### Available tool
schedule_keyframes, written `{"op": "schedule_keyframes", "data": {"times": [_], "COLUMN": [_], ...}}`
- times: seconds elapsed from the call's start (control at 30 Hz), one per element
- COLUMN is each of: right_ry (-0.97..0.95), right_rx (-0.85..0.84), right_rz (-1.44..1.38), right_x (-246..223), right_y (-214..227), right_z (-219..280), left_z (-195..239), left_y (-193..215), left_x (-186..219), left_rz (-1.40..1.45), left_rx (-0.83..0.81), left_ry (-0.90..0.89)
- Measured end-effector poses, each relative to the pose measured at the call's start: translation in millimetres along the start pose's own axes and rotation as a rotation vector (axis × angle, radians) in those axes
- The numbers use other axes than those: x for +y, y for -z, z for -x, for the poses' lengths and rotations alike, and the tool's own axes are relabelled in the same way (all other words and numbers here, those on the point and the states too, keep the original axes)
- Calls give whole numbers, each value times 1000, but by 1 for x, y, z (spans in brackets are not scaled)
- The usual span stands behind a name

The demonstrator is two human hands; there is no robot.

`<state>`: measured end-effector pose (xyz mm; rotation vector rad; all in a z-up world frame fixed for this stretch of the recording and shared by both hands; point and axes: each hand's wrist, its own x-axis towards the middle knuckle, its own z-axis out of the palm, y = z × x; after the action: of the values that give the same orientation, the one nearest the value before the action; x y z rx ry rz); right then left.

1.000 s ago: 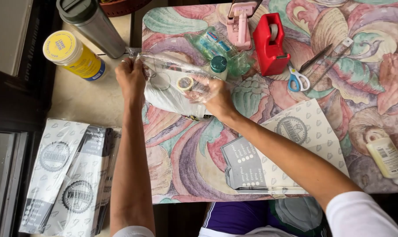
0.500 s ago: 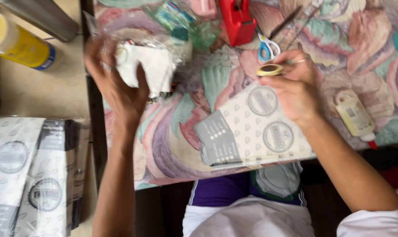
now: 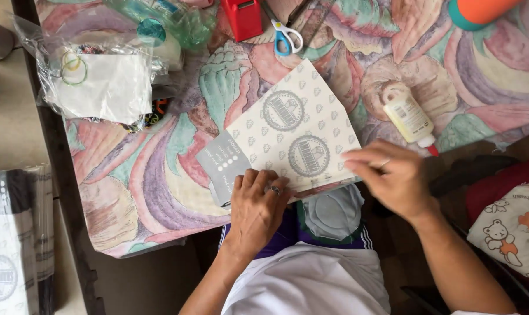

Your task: The person prepares packaging sleeves by hand, using scissors to cut small labels, applying adhesive with a glue bottle, and securing parts with tape. They organize the materials on a patterned surface and place the finished sleeves aside.

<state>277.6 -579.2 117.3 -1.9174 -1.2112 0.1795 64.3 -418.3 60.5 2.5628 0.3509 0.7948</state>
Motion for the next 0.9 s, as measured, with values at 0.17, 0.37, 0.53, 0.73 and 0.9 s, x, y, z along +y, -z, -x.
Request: {"op": "schedule_keyframes", "data": {"times": [0.17,0.37,0.53,0.73,0.9], "right_ry": [340,338,258,152,-119], "right_rx": [-87,-147,-115,-123,18], "right_rz": [281,320,294,203,-274], "right_x": [-6,3,5,11,21], "right_y": [-30,-38,-42,-39,-13], "right_z": [11,9,6,6,15], "left_z": [-2,-9,-9,-18,-18], "left_y": [-8,-7,-12,-2,-4], "left_x": [-7,-10,-14,-6,-9], "left_rz": [-25,136,230,188,212], "left_rx": [24,50,75,29,14], "left_ry": [13,103,179,93,143]}}
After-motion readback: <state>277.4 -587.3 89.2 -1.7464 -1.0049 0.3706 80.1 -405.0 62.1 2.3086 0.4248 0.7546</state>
